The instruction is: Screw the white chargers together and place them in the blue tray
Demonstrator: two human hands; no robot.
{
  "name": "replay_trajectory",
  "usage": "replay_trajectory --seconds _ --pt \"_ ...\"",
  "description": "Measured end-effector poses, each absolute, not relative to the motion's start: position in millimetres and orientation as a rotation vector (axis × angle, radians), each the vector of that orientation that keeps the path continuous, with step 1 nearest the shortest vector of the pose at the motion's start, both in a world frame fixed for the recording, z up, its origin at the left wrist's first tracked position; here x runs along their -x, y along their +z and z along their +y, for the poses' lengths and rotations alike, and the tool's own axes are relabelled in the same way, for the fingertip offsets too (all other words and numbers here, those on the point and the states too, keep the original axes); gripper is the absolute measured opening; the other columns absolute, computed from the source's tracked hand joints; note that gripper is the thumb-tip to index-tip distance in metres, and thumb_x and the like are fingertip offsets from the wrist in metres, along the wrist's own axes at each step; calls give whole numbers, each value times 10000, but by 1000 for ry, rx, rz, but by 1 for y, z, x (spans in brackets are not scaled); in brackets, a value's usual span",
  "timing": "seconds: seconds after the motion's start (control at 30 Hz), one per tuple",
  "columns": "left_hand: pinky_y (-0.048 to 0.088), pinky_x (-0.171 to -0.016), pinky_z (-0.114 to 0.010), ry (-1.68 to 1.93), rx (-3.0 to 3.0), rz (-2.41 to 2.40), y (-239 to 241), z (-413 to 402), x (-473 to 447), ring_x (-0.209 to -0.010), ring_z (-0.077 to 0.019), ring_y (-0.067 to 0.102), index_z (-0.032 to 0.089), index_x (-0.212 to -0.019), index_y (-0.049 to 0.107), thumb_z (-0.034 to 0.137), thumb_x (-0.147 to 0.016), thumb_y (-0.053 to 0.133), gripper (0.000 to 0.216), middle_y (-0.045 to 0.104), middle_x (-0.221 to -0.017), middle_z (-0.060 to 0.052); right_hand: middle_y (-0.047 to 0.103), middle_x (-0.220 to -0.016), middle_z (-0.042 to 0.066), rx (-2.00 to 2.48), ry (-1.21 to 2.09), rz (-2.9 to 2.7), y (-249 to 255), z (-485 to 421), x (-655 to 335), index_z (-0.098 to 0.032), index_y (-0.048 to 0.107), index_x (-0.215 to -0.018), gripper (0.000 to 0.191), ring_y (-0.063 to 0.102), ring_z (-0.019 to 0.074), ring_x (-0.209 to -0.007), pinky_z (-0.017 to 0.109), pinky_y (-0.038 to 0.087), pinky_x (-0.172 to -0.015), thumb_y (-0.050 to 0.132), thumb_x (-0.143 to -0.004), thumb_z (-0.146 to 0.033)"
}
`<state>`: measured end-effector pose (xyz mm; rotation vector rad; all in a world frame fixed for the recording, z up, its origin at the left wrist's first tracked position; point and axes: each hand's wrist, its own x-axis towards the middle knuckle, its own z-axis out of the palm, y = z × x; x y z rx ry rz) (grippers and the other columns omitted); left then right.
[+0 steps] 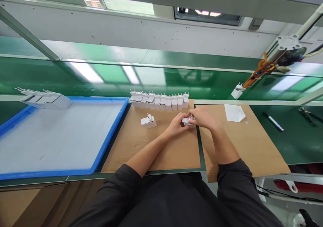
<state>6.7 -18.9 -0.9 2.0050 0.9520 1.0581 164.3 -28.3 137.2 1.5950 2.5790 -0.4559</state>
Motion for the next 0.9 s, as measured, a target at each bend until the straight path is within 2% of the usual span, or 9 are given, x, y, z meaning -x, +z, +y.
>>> replay_trajectory --seconds 0.2,0.4,0.9 --pt "497 -747 -276 985 -1858 937 5 -20 -4 -826 -150 629 217 -1090 523 288 -746 719 402 656 -1043 -18 692 -855 52 -1618 -392 2545 136 -28 -167 -181 639 -941 142 609 177 -773 244 333 -604 612 -832 -268" --pt "505 -787 -286 1028 -1844 909 4 -20 -4 -892 -166 636 210 -1027 512 293 -717 742 395 645 -1052 -27 696 -883 72 -1537 -226 2527 125 -30 -162 -170 618 -967 173 625 198 -809 254 314 -612 582 -798 -160" --pt "518 -849 -320 1027 -1877 933 1 -17 -4 -923 -174 622 209 -1046 513 294 -739 714 376 638 -1052 -36 702 -971 113 -1619 -78 2390 130 -37 -149 -134 608 -1041 228 646 256 -888 292 306 -619 548 -821 -142"
